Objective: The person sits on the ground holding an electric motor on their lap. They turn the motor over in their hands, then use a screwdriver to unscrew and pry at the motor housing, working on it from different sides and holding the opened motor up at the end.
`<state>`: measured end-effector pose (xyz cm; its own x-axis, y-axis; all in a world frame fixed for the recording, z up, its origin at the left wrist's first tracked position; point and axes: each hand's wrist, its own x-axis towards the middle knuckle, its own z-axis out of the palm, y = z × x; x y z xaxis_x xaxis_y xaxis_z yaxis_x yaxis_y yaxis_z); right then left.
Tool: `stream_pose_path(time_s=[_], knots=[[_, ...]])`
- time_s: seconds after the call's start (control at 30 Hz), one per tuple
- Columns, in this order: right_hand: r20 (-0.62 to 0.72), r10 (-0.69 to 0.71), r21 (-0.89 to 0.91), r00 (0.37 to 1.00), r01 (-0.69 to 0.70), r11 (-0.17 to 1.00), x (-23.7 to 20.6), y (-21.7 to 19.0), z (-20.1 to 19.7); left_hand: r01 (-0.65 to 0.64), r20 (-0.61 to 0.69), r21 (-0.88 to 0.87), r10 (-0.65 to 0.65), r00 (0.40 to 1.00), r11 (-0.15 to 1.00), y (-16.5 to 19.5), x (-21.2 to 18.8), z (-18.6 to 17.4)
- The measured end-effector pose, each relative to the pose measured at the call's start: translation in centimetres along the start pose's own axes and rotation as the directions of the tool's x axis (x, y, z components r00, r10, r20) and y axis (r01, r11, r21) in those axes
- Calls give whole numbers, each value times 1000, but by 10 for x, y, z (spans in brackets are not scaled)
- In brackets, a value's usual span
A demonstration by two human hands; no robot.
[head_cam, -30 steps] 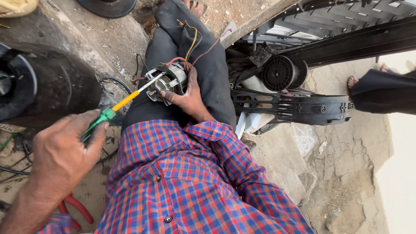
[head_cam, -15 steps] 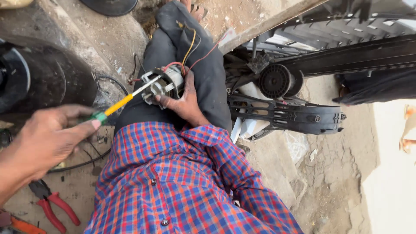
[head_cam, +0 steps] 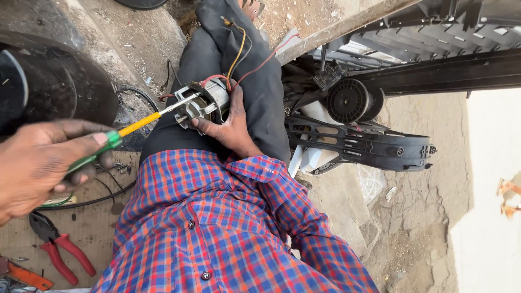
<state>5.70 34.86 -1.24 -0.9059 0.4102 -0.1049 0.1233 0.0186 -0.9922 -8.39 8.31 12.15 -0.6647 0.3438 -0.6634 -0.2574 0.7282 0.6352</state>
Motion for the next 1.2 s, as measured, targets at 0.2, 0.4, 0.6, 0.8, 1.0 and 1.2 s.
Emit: stream_pose_path(time_s=[0.2, 0.4, 0.6, 0.8, 1.0, 1.2], knots=[[-44, 75, 47, 996, -72, 996, -3, 4, 0, -583, 289, 713, 593, 751, 390, 0, 3, -9], [-36, 44, 54, 998, -42, 998, -2, -2, 5, -609, 218, 596, 624, 750, 524, 24, -16, -8], [-32, 30, 0, 999, -30, 1000, -2, 2, 4, -61, 40, -89, 65, 997, 994, 15, 0, -6], [-60, 70, 187, 996, -58, 981, -2, 7, 5, -565, 258, 707, 589, 766, 425, 6, 10, -12], [-85, 30, 79, 996, -23, 997, -3, 2, 11, -590, 255, 659, 599, 759, 467, 25, -5, -12], [-67, 50, 90, 996, -43, 995, -3, 0, 10, -12, 74, 109, 3, 997, 994, 22, -3, -3]])
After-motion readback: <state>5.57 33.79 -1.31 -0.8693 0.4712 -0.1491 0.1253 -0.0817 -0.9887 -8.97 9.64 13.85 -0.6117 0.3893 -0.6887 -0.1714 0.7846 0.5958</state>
